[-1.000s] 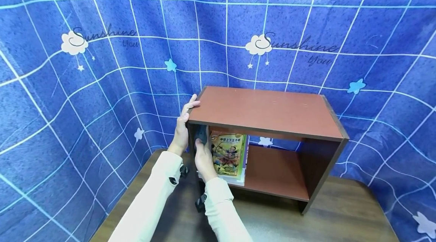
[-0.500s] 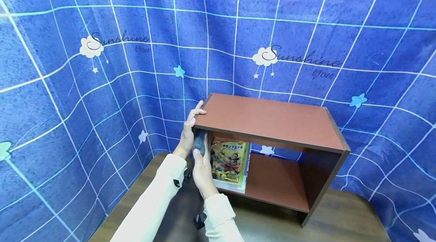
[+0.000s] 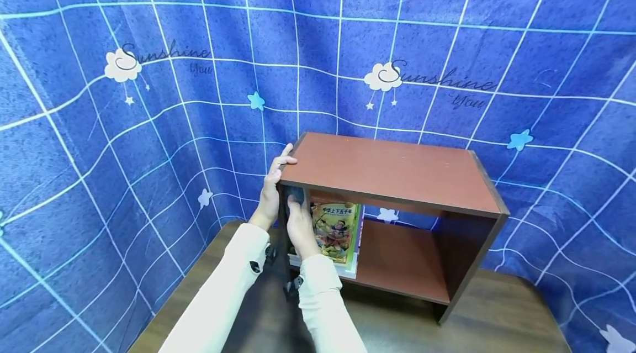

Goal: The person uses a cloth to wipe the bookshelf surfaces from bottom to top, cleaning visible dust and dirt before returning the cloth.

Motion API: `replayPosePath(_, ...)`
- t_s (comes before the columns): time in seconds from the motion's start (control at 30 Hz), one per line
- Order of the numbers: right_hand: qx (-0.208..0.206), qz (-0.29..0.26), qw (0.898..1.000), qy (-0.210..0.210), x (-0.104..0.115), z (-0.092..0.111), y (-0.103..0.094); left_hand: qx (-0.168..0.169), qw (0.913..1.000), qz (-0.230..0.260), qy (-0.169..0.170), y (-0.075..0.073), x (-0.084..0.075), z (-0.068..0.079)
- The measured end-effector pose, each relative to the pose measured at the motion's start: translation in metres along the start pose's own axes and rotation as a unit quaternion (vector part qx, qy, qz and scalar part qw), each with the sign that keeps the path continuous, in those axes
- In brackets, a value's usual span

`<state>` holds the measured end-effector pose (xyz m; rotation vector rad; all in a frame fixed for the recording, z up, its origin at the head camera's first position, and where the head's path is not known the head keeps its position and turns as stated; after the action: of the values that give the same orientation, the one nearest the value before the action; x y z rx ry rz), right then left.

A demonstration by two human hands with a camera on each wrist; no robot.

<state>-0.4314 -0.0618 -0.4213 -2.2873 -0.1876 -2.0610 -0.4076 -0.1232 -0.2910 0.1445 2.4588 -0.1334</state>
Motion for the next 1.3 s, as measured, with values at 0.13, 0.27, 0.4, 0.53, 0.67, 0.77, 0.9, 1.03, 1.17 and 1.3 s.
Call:
replayPosePath(0.13,-0.006,0.002,1.000,0.023,-0.027,0.001,-0.001,-0.002,1.0000,-0.002,0.002,-0.001,-0.002,0.002)
replayPosePath(0.27,-0.014,0.006,1.000,0.026,-0.032,0.009,0.001,-0.004,1.0000,-0.001,0.000,-0.002,0.001,0.002)
replayPosePath(0.4,0.011,-0.003,1.000,0.023,-0.025,0.028,0.011,0.002,0.9999,-0.013,0.001,-0.003,0.002,0.003)
replayPosePath(0.53,0.042,-0.018,0.999,-0.021,0.001,0.042,0.019,0.009,0.9997,-0.020,0.006,-0.004,0.001,0.006)
replayPosePath(0.67,0.040,-0.018,0.998,-0.045,0.028,0.036,0.015,0.013,0.9998,-0.008,0.008,-0.002,0.001,0.006)
replayPosePath(0.77,0.013,-0.002,0.999,-0.035,0.034,0.019,0.006,0.009,0.9999,-0.005,0.008,-0.002,0.002,0.004)
replayPosePath(0.9,-0.018,0.008,1.000,-0.005,0.024,-0.003,-0.004,0.000,0.9999,-0.007,0.007,-0.002,0.002,0.000)
replayPosePath(1.03,-0.011,-0.005,0.999,0.037,-0.003,-0.006,-0.004,-0.007,0.9999,-0.013,0.002,-0.004,0.002,0.000)
replayPosePath(1.17,-0.002,-0.009,0.999,0.051,-0.026,0.002,-0.001,-0.007,0.9999,-0.016,0.003,-0.004,0.002,0.001)
replayPosePath(1.3,0.003,-0.016,0.999,0.035,-0.023,0.016,0.004,-0.002,0.9999,-0.012,0.005,-0.001,0.002,0.004)
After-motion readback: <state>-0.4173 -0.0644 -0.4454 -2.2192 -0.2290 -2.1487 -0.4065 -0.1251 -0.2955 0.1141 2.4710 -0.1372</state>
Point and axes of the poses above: each hand's wrist, its own z-axis away from the middle knuckle, its own y-axis out of the palm, x = y × z, the point moved 10 cm from there along -z, towards the middle knuckle, and after that the axes turned 3 degrees about y, right-handed, at the moved point
